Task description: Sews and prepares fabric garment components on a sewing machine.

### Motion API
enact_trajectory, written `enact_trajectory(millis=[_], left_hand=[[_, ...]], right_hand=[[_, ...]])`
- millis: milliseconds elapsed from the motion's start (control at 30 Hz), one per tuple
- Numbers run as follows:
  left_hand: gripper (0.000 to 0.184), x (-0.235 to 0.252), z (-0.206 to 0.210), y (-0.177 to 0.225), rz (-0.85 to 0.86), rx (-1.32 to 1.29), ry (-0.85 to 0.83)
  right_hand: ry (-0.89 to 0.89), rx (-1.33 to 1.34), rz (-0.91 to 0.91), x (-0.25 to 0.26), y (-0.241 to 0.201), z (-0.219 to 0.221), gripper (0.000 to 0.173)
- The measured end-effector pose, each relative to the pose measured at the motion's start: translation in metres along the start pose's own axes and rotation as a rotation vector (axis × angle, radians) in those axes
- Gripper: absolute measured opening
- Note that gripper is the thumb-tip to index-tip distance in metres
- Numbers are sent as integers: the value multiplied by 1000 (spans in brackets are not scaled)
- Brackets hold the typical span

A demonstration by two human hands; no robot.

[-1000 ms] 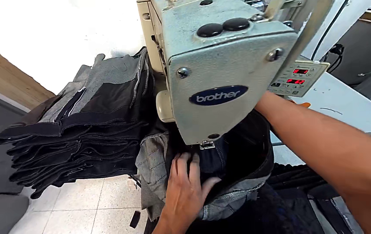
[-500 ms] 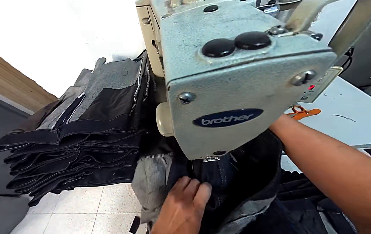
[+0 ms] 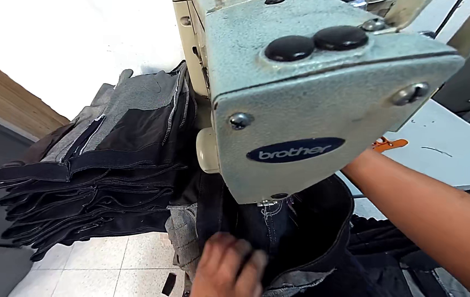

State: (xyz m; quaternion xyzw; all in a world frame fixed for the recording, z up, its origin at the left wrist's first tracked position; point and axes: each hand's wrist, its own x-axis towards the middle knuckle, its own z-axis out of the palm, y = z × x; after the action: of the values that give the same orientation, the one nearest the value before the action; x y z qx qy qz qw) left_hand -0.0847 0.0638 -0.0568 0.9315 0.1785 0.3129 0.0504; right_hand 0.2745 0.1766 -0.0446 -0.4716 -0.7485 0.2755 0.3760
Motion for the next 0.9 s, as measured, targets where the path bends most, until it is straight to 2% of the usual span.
enact_trajectory(millis=[100,200,267,367,433,533,633,800,867,900], left_hand=[[30,18,20,11,133,56,-23],[28,18,36,-8,127,-11,86],[26,17,34,-15,98,-50,113],[27,16,33,-11,111,-75,98],[28,17,34,-4,126,-79,60],[27,19,35,1,118,-85,37],[26,19,34,0,130,-70,24],[26,18,30,3,105,-34,46],[24,18,29,2,97,-46,75],[23,18,30,2,101,-48,94]], right_hand=[[72,-288,-139,3,-1,6,35],[111,-416,-187,12,0,4,29],[90,-465,-71,25,7,7,14],[-15,-561,180,45,14,9,15],[-2,-582,169,39,13,4,18],[118,-508,-58,19,9,0,29],[157,-483,-137,13,10,2,33],[110,-563,-139,23,20,4,30],[143,-511,-68,14,18,5,24],[152,-454,43,3,14,6,24]])
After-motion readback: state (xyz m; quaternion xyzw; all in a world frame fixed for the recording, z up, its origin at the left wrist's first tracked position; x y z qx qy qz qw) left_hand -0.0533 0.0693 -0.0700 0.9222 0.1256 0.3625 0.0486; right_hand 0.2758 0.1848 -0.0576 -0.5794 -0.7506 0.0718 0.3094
